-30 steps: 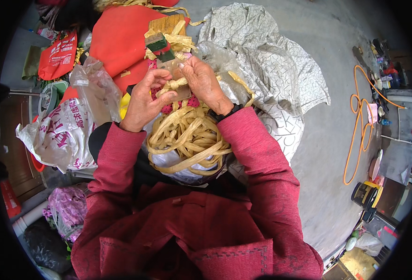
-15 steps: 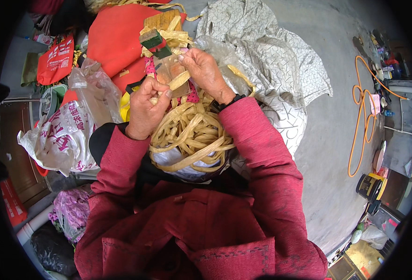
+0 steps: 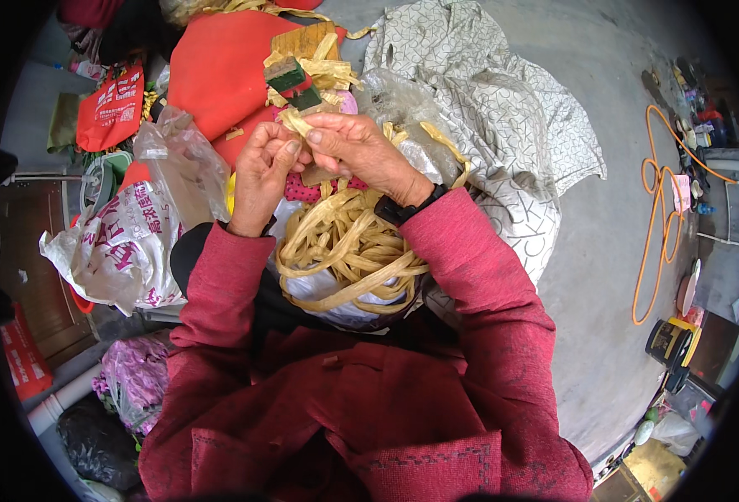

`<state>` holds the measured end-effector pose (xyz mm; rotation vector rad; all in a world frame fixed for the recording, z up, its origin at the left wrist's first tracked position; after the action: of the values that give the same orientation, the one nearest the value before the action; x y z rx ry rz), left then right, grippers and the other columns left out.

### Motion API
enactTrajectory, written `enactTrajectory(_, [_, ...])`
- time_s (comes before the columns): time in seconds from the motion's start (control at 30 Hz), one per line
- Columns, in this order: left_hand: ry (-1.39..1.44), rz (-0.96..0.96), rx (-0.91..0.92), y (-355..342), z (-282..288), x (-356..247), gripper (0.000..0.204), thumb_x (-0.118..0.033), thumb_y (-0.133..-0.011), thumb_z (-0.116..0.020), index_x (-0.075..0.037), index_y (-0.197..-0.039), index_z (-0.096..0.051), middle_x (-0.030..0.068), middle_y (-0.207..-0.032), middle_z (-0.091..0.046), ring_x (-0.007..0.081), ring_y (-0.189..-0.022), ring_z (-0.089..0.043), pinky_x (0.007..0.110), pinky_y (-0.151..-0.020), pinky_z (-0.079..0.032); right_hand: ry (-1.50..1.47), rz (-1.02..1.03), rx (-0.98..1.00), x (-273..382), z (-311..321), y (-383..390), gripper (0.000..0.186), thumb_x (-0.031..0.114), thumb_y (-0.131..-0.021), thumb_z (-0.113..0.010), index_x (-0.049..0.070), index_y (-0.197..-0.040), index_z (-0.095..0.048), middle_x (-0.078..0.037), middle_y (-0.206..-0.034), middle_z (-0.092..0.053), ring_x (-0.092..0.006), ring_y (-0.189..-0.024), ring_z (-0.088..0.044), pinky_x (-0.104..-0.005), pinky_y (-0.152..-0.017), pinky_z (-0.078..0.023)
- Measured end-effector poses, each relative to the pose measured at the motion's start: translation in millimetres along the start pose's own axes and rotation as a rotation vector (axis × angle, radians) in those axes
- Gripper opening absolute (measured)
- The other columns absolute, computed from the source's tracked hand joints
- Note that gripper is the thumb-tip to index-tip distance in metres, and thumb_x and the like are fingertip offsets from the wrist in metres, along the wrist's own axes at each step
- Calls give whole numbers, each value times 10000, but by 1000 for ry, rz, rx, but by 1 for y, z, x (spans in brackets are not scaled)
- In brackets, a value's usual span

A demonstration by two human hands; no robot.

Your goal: The person sits on the floor and weaves thin bamboo strips by hand into a small rectangular frame. They repeatedly pick up strips, thread them through the frame, and adjust the weave to form a flat woven mat.

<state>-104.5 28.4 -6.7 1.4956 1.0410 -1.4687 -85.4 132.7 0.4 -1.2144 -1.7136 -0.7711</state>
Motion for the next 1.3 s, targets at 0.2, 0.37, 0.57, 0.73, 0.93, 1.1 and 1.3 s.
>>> enactTrajectory(0.2, [237, 170, 63, -1, -2, 8, 150, -100, -926, -560, 8, -1022, -518, 73, -884, -643, 105, -762, -616, 229, -740, -496, 1200, 275, -48, 21, -11, 7, 292, 82, -895, -565, 82, -1182, -614, -89, -830, -680, -196, -708, -663, -308, -618, -507])
enactTrajectory(0.37, [311, 238, 50, -1, 2, 14, 150, -114, -928, -556, 10, -1008, -531, 84, -876, -653, 100, -741, -627, 212, -701, -503, 767, 286, 44, 26, -13, 7, 177, 79, -906, -563, 53, -1071, -622, -71, -815, -678, -169, -700, -648, -289, -607, -515])
enactTrajectory(0.57, [296, 147, 16, 0, 2, 3, 100, -9, -885, -522, 10, -979, -548, 64, -892, -631, 92, -769, -617, 209, -717, -494, 185, 62, -139, 2, 15, 0, 77, 104, -921, -581, 30, -908, -596, 24, -764, -601, -39, -668, -551, -185, -600, -458])
enactTrajectory(0.73, [162, -30, 32, 3, -4, -10, 159, 77, -834, -536, 10, -972, -578, 9, -882, -593, 64, -810, -576, 208, -729, -478, 28, -53, -202, -19, 26, -5, 109, 138, -876, -658, 61, -908, -588, 27, -741, -602, -21, -613, -524, -165, -530, -416])
enactTrajectory(0.93, [-69, -146, -8, 10, -2, -17, 160, 111, -812, -571, 12, -937, -579, 7, -881, -598, 57, -802, -582, 200, -730, -479, -10, -43, -283, -20, 29, -4, 127, 123, -853, -689, 62, -873, -579, 34, -706, -596, -23, -551, -509, -161, -495, -405])
enactTrajectory(1.1, [-18, -236, -85, 11, -1, -21, 206, 125, -816, -562, 5, -981, -529, 24, -883, -607, 60, -797, -596, 192, -712, -485, 297, 100, -306, -2, 23, 0, 116, 117, -867, -674, 35, -915, -608, 44, -706, -567, -14, -595, -477, -168, -526, -390])
enactTrajectory(1.3, [158, -59, -22, 2, 9, -2, 225, 140, -837, -521, -5, -1006, -491, 34, -888, -604, 62, -809, -588, 200, -709, -485, 691, 204, -134, 8, 2, 0, 138, 111, -864, -665, 17, -953, -616, 28, -772, -552, -40, -668, -500, -190, -579, -422])
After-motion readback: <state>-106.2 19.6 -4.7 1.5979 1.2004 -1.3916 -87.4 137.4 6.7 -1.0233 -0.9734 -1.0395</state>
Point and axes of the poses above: each hand's wrist, its own y-axis away from the middle knuckle, its own z-axis out of the back of the hand, x = y × z, the point moved 10 cm from there along -y, towards the middle knuckle
